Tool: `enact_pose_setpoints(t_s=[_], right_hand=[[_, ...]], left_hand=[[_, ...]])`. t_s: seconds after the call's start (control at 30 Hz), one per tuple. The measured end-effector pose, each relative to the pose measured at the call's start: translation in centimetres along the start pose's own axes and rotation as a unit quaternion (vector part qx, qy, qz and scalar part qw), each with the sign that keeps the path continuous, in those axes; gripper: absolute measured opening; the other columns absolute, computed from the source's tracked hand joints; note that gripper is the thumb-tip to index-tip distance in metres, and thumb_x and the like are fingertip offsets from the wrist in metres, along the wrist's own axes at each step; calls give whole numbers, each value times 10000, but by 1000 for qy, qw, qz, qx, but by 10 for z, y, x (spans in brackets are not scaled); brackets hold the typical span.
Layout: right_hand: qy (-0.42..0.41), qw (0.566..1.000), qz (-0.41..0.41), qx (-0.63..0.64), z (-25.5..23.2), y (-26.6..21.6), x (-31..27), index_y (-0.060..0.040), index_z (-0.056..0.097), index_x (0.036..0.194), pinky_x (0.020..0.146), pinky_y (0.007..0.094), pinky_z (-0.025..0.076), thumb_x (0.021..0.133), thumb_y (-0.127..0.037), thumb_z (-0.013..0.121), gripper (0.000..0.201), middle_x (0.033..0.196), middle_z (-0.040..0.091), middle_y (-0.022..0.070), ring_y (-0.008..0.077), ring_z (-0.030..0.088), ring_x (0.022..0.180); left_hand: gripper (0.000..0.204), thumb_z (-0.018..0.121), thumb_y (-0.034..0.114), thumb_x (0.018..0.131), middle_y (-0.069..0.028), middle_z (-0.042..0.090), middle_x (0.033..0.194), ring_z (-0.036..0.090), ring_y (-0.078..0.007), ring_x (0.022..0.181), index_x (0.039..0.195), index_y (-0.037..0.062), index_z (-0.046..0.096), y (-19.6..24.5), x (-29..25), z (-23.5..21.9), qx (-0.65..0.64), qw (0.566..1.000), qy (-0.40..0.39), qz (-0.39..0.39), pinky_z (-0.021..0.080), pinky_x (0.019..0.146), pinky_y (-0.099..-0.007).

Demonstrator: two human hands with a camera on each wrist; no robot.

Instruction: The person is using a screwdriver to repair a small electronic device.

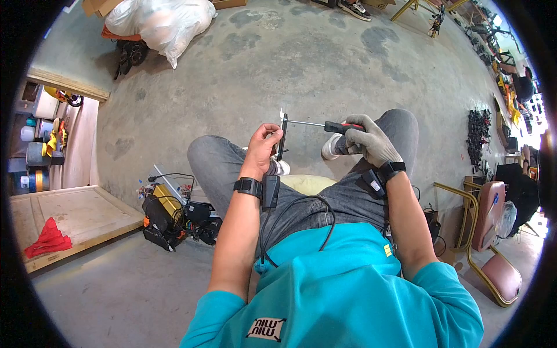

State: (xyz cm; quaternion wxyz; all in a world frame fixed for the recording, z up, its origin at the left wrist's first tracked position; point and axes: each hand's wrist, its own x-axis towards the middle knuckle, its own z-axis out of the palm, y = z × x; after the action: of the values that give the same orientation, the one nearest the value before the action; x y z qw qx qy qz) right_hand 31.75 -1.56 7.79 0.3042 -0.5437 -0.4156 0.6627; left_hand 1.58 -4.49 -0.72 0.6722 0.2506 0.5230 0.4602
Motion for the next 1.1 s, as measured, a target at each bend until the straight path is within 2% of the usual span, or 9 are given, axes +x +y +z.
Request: enact_pose_setpoints(t_s=[0.13,0.27,0.33,0.47,0.53,0.67,0.87,1.03,1.1], right_hand=[[1,999,43,18,-6,1,5,41,569,1249,611,246,495,927,-257,695,457,928,611,69,107,608,699],[-17,999,45,22,-9,8,9,43,566,1254,612,245,494,923,-238,689,451,929,611,66,107,607,699],[0,1000,3,-8,3,-5,-2,26,599,1202,594,238,476,958,-307,644,416,919,610,53,97,590,681],[16,999,-20,-21,0,-2,0,20,613,1179,592,236,472,962,-315,641,400,904,613,50,94,587,672],[-3,999,40,-20,-8,3,8,32,602,1198,609,240,487,937,-264,677,401,894,612,56,96,599,678],[-16,998,49,22,-6,3,6,32,600,1207,629,240,497,927,-245,692,405,887,614,51,93,606,696],[3,999,-22,-46,-3,4,3,8,624,1168,631,236,487,959,-304,653,377,888,617,43,82,595,704],[-13,999,49,-4,-5,0,6,21,627,1138,628,246,486,954,-294,657,366,887,616,37,81,588,701],[-15,999,45,-1,-7,5,10,25,625,1135,620,244,483,950,-285,661,362,883,616,40,85,590,696]], left_hand=[[139,738,207,941,95,568,936,545,-64,851,1029,193,631,-2,2,-1,-3,1000,-2,1,436,700,-293],[128,729,200,946,96,566,925,544,-58,839,1027,193,631,-3,4,-3,17,1000,6,-7,438,690,-285],[123,726,197,948,95,566,921,544,-57,837,1027,193,631,-3,4,-3,18,1000,6,-7,438,688,-284],[122,727,196,946,95,565,911,542,-54,834,1024,191,633,-1,2,-2,20,1000,4,-5,437,683,-280],[124,728,197,945,95,565,909,542,-53,834,1025,189,634,-2,3,-2,20,1000,3,-4,436,682,-279],[125,730,197,943,96,565,906,540,-52,832,1027,190,638,-2,3,-1,18,1000,9,-6,431,686,-276],[127,729,199,944,97,564,916,540,-56,840,1030,193,637,-1,2,0,12,1000,7,-7,426,689,-276],[134,729,205,946,94,561,931,538,-59,851,1037,190,632,1,0,2,21,1000,7,-9,428,688,-281],[135,744,156,919,79,604,981,529,-36,774,1020,154,656,1,-1,4,-8,1000,22,-7,387,621,-216]])
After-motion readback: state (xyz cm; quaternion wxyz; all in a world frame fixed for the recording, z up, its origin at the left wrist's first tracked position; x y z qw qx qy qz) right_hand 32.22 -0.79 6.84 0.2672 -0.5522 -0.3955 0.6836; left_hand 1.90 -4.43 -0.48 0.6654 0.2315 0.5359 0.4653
